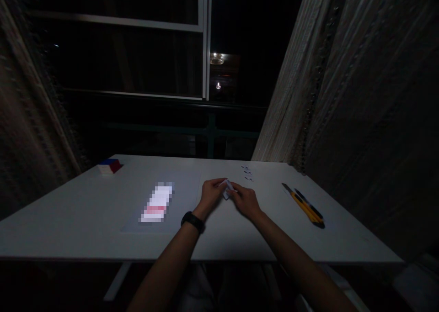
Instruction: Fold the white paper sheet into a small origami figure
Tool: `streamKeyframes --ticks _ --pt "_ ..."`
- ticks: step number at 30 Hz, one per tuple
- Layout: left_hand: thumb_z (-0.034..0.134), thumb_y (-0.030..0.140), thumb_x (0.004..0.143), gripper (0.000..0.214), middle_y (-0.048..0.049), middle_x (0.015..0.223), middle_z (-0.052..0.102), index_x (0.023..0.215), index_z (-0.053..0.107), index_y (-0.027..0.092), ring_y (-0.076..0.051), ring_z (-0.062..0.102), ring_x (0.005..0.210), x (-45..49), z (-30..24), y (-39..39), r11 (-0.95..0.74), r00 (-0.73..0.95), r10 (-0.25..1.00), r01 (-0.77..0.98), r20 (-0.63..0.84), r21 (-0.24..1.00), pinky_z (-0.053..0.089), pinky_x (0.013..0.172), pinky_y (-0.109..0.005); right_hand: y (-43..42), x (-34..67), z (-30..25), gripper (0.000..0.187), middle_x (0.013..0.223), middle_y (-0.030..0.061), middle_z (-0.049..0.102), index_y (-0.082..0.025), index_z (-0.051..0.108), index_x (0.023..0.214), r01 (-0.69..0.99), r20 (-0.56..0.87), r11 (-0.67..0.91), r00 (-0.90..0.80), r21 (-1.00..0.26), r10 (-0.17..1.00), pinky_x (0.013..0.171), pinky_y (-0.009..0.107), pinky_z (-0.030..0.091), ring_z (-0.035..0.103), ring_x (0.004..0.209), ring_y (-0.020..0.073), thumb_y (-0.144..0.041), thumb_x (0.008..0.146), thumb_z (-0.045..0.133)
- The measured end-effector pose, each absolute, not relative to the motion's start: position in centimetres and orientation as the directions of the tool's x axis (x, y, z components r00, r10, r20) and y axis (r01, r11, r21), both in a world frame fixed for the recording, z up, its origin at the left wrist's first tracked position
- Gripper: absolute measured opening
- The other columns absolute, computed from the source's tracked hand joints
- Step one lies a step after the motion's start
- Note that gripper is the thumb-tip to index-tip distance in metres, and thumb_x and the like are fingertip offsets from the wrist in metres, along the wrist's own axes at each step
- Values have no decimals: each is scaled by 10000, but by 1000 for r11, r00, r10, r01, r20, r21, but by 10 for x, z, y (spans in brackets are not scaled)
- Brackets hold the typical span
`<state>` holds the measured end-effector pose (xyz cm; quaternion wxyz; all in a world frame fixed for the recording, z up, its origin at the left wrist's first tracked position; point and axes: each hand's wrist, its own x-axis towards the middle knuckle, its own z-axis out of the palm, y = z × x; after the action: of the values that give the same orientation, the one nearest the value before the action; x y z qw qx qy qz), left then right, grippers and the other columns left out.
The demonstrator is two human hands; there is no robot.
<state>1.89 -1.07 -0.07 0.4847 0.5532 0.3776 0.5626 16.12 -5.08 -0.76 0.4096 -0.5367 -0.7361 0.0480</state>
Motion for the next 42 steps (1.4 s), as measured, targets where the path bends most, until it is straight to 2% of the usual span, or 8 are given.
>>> streamKeyframes --ticks 7,13,19,30,42 --pt "725 277 598 317 -141 907 691 857 711 96 -236 635 848 18 2 -13 -216 111 964 -210 243 953 470 795 -339 -40 163 -13 303 929 19 707 -218 676 985 447 487 418 46 -791 872 737 293 501 658 793 191 -355 724 606" --pt "713 279 619 288 -134 896 695 847 714 103 -234 636 839 20 3 -14 -214 98 968 -168 232 962 470 790 -342 -31 167 -16 347 912 54 708 -167 694 939 285 403 362 103 -888 909 720 344 524 659 810 229 -375 665 645" --pt "695 235 634 236 -119 866 701 835 716 112 -227 643 815 19 6 -17 -242 89 963 -137 255 961 485 764 -333 -33 166 -14 298 880 44 713 -187 706 906 327 415 356 130 -875 900 724 345 524 665 778 223 -336 654 651" --pt "709 236 611 228 -123 850 702 796 719 102 -237 644 805 18 9 -19 -242 82 964 -119 252 963 486 764 -341 -35 168 -15 258 923 8 705 -242 698 926 432 482 403 88 -807 872 810 366 496 654 874 231 -349 702 629" --pt "668 243 653 224 -112 859 703 839 720 131 -222 650 798 16 6 -16 -350 85 934 17 348 937 492 748 -317 -42 169 -9 234 951 -15 699 -310 674 986 703 599 432 -11 -565 801 783 324 489 652 875 214 -346 783 563"
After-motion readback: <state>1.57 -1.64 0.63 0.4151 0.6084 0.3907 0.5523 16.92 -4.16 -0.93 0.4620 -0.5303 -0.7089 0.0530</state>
